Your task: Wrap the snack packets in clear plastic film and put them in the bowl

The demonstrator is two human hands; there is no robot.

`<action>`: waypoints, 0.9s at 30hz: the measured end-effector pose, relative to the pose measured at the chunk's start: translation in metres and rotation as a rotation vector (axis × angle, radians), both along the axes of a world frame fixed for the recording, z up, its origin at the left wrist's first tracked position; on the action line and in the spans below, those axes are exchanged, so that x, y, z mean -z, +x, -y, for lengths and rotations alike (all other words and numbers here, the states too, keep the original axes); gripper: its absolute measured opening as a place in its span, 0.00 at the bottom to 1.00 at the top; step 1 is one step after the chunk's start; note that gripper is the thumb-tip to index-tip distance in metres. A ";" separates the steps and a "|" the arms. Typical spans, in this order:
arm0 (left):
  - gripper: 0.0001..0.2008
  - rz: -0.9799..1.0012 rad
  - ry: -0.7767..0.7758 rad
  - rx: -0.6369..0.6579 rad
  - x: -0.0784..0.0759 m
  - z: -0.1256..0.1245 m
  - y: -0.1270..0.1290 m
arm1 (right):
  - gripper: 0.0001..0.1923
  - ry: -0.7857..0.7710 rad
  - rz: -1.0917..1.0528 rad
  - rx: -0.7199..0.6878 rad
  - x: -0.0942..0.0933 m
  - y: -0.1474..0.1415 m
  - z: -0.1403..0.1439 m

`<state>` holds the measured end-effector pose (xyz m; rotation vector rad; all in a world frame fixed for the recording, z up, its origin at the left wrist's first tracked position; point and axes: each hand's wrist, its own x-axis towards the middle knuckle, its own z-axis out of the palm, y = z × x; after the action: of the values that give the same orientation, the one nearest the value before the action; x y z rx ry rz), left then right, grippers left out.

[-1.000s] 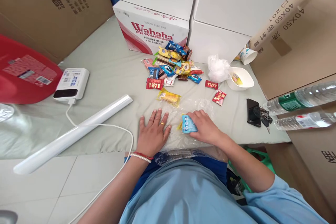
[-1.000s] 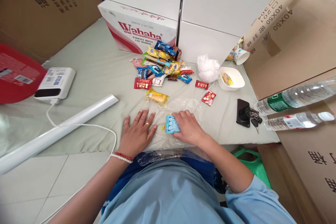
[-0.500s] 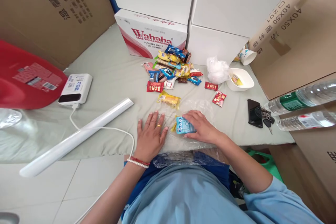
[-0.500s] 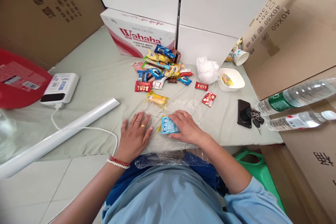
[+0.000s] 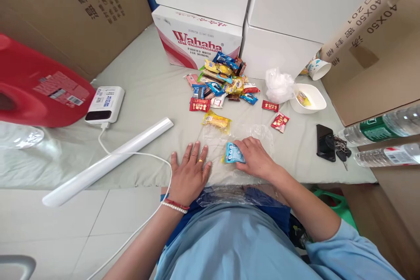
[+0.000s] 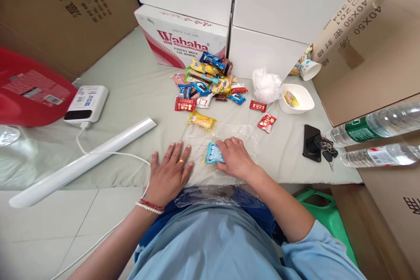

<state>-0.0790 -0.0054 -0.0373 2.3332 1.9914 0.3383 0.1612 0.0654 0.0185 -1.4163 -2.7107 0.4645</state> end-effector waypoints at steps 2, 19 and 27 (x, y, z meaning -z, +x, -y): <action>0.28 0.003 -0.001 0.002 0.000 0.000 -0.001 | 0.32 0.006 -0.041 -0.084 -0.004 0.008 -0.005; 0.27 0.009 -0.005 -0.011 0.000 0.000 -0.002 | 0.44 0.174 -0.045 -0.138 0.024 0.016 0.007; 0.26 0.055 -0.011 -0.013 0.000 -0.002 -0.003 | 0.40 0.264 -0.037 -0.245 0.036 0.028 0.003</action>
<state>-0.0815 -0.0039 -0.0368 2.2797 1.9790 0.3872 0.1896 0.0619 -0.0177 -1.0085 -2.7989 0.1310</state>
